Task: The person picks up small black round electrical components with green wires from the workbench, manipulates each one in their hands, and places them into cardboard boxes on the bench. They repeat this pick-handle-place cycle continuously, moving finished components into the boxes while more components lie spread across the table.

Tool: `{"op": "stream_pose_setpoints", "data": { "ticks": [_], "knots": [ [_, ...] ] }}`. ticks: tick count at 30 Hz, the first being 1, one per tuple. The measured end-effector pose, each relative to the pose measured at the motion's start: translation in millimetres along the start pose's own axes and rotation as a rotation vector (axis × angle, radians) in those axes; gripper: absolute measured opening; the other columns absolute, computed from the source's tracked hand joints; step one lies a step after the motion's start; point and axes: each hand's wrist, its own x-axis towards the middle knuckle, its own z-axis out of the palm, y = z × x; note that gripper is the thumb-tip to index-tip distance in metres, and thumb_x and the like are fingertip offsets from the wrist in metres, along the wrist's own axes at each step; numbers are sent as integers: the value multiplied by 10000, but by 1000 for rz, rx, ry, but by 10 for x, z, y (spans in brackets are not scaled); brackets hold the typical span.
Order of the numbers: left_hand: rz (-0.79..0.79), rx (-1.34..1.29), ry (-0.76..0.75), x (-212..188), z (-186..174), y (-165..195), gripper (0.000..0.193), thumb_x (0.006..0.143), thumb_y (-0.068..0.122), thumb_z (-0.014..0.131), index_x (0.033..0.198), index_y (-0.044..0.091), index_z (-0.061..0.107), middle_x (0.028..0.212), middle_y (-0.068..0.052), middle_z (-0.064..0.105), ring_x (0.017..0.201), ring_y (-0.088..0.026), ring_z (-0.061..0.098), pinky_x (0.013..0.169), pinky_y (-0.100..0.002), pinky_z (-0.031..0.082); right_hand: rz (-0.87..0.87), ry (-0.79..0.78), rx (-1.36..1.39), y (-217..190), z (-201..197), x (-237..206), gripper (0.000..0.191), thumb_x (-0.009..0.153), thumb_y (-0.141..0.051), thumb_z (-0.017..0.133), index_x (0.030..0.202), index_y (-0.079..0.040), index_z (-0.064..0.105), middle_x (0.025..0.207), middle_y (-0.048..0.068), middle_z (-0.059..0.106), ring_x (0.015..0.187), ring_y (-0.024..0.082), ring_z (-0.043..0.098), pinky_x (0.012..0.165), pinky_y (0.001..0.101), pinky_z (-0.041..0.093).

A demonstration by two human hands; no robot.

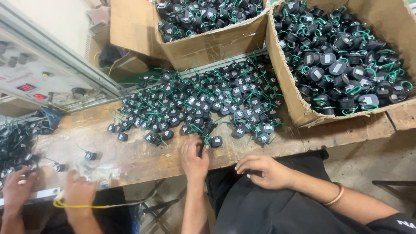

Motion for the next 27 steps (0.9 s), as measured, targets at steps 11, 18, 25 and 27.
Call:
{"op": "stream_pose_setpoints", "data": {
  "ticks": [11,18,25,27],
  "knots": [
    [-321,106,27,59,-102,16,411,755,166,810,1133,58,689,1091,-158,673,1047,-352,643,930,-475,502,28,41,31,55,-19,-12,237,807,68,676,1027,-16,700,1129,114,732,1119,288,710,962,382,568],
    [-232,-201,308,87,-416,-436,238,875,102,728,1093,6,728,1144,-153,598,1015,-315,670,884,-412,556,92,81,57,154,-6,-23,283,803,58,694,1073,-24,700,1074,96,725,999,234,716,895,357,568],
    [-104,-943,285,-128,-330,37,190,969,113,656,1095,7,751,1111,-86,671,1039,-191,657,930,-328,551,278,163,358,260,80,-27,540,848,36,699,1359,-28,537,1131,82,654,1043,164,642,932,343,543],
    [92,-776,58,-167,-209,314,107,902,49,726,995,65,777,1048,-85,749,1027,-215,718,920,-332,587,160,146,237,287,105,-64,644,831,22,723,1419,-5,463,1186,113,618,1096,186,608,946,351,515]
  ]
}}
